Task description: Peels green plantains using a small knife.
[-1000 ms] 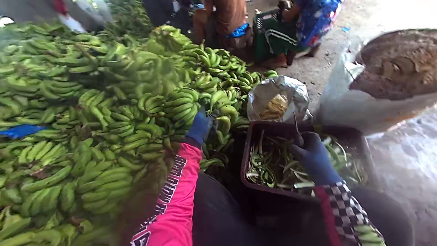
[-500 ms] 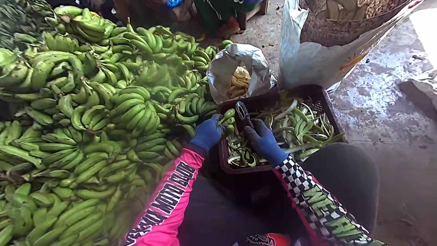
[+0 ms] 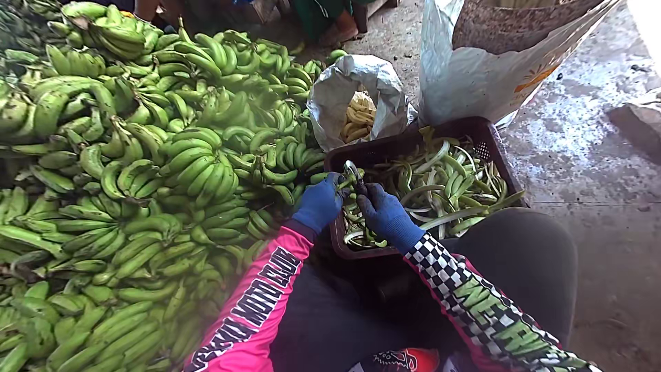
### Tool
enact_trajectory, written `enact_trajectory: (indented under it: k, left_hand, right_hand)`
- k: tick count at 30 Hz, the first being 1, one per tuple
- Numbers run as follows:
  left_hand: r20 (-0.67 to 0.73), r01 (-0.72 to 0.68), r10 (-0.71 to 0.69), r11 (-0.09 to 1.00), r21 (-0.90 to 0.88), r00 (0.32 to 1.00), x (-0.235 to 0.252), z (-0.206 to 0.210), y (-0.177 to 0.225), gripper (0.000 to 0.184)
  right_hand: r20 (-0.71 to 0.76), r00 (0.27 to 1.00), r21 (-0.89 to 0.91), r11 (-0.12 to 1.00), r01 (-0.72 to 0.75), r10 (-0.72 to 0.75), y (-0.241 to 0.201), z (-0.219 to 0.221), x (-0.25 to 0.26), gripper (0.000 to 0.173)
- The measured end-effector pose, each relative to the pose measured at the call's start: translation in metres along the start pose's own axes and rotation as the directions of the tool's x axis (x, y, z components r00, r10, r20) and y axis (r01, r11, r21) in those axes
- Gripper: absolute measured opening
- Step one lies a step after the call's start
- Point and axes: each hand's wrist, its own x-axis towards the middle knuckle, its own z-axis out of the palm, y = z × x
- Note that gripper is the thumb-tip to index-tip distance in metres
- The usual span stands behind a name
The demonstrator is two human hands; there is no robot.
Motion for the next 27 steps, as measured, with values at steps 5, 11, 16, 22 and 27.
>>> enact_trajectory:
  k: [5,11,16,22,27]
  left_hand:
    - [-0.014,0.036,-0.037,0.997,-0.069,0.999,-0.002,-0.003,-0.004,0.043]
    - [-0.076,0.131,-0.159,0.947,-0.294,0.984,-0.006,-0.005,-0.004,0.041]
    - [-0.088,0.127,-0.201,0.846,-0.517,0.976,-0.016,0.002,-0.004,0.043]
    - [-0.026,0.102,-0.169,0.703,-0.704,0.985,-0.013,0.001,-0.005,0.040]
    - [-0.111,-0.073,0.000,0.750,-0.657,0.994,-0.021,-0.017,-0.021,0.037]
  right_hand:
    - [0.106,0.993,0.018,0.998,-0.057,0.054,-0.003,0.005,-0.009,0.043]
    - [0.081,0.996,0.229,0.971,-0.063,0.046,-0.003,0.026,-0.014,0.042]
    - [0.043,0.998,0.209,0.977,-0.047,0.038,-0.005,0.035,-0.016,0.048]
    - [0.011,0.999,0.252,0.967,-0.034,0.033,-0.005,0.032,-0.014,0.045]
    - [-0.144,0.990,0.376,0.925,0.061,-0.006,-0.001,-0.009,-0.014,0.045]
